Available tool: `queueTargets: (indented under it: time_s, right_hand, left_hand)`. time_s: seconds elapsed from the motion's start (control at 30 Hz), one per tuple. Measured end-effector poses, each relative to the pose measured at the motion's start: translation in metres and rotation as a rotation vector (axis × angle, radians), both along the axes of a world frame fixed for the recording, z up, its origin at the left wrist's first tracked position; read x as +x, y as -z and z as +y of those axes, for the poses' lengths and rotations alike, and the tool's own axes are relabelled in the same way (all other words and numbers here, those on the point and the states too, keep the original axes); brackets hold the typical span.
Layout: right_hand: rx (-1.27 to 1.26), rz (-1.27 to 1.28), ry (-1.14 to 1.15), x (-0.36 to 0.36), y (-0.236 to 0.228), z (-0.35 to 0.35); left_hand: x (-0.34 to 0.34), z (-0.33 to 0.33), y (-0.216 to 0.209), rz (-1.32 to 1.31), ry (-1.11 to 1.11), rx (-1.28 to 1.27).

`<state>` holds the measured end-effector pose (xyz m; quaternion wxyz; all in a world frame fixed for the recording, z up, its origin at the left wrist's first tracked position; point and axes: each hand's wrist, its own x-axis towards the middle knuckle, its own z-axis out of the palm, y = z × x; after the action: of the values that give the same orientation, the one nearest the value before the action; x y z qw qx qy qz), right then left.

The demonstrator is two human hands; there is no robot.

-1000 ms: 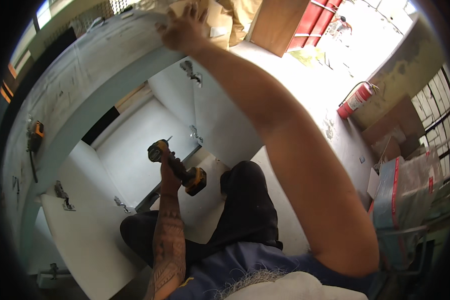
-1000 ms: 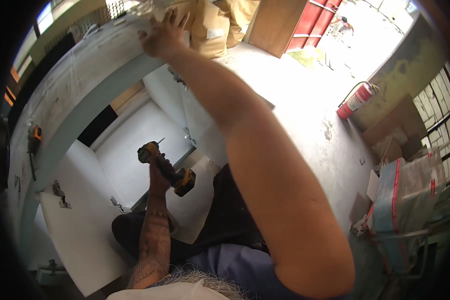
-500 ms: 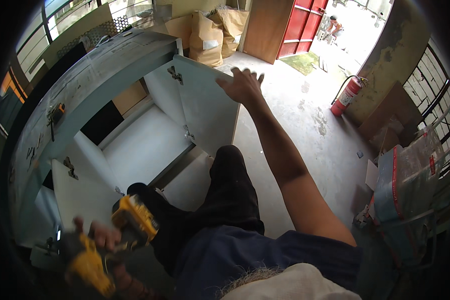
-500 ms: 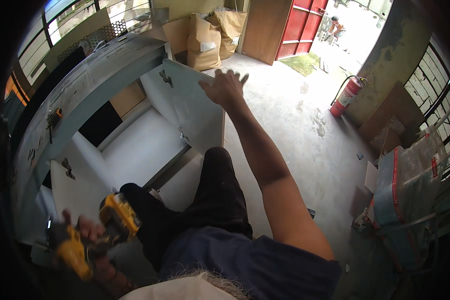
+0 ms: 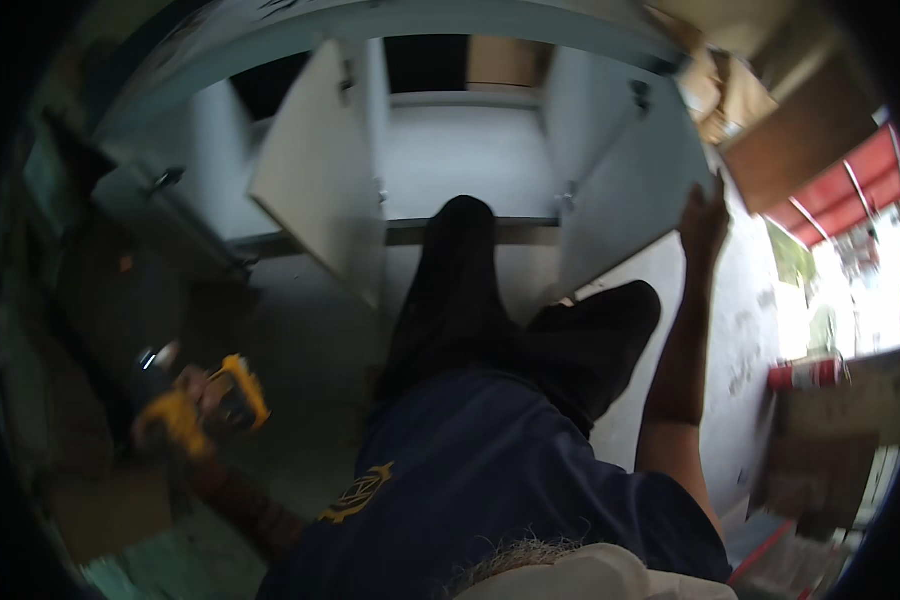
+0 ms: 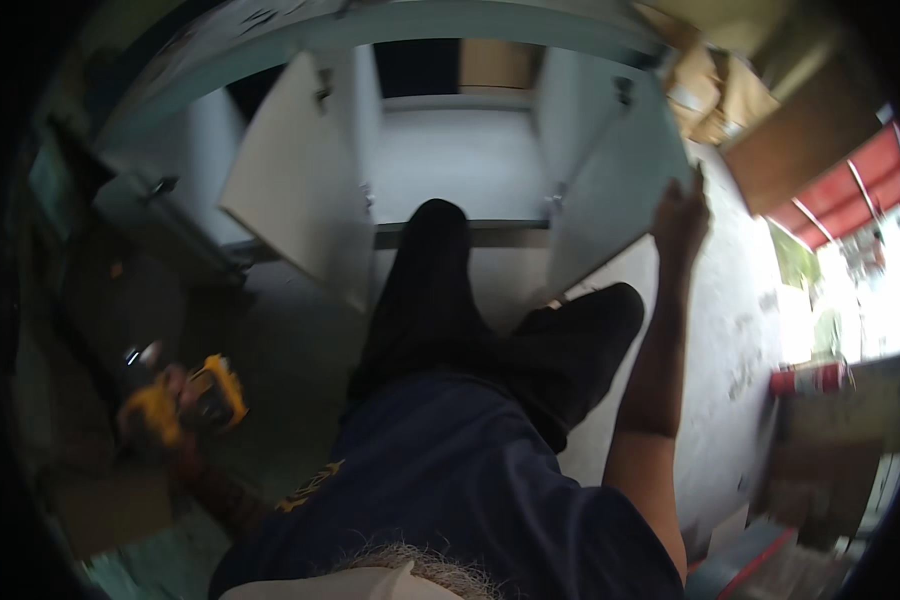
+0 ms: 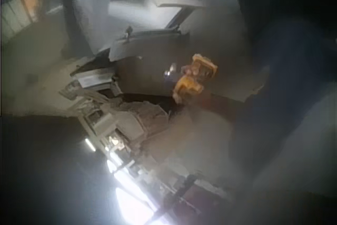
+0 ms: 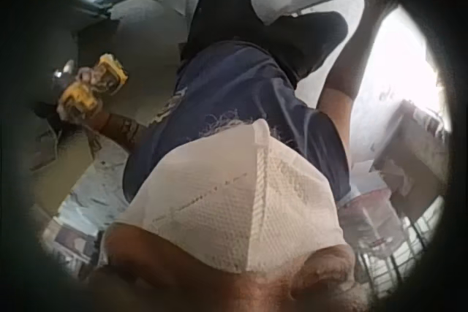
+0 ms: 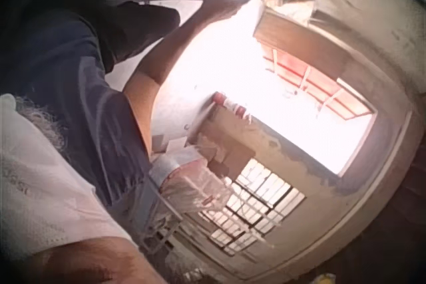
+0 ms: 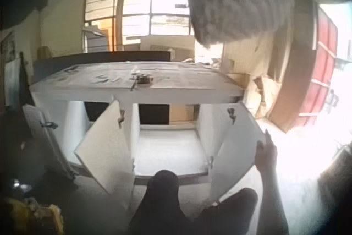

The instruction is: Using a power drill to install hinges and adjust doors on a white base cabinet.

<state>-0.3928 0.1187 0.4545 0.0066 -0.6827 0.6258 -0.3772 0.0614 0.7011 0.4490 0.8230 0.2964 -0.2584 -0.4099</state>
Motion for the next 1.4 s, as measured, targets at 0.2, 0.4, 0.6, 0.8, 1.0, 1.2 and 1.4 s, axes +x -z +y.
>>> queueTargets:
  time_s: [0.2, 0.4, 0.6, 0.8, 1.0, 1.2, 1.4]
  right_hand:
    - [-0.132, 0.003, -0.065, 0.027, -0.001, 0.022]
    - [0.122, -0.198, -0.083, 0.046, -0.007, 0.024]
    - [-0.116, -0.06, -0.061, 0.039, -0.015, 0.049]
    - [-0.116, -0.07, -0.147, 0.079, -0.024, 0.066]
    - [-0.122, -0.085, -0.339, 0.135, -0.01, 0.051]
    - [-0.038, -0.081, -0.522, 0.183, -0.012, 0.038]
    - [0.065, -0.11, -0.613, 0.193, -0.021, 0.018]
  left_hand:
    - [0.042, -0.036, 0.12, 0.245, -0.154, 0.311]
    - [0.103, -0.041, 0.314, 0.028, -0.333, 0.64]
    - [0.055, -0.114, 0.349, 0.313, -0.203, 0.906]
    - [0.053, -0.15, 0.339, 0.178, -0.209, 0.918]
    - [0.051, -0.172, 0.298, -0.031, -0.245, 0.85]
    - [0.036, -0.196, 0.24, -0.283, -0.329, 0.696]
    - [0.032, -0.224, 0.204, -0.872, -0.247, 0.763]
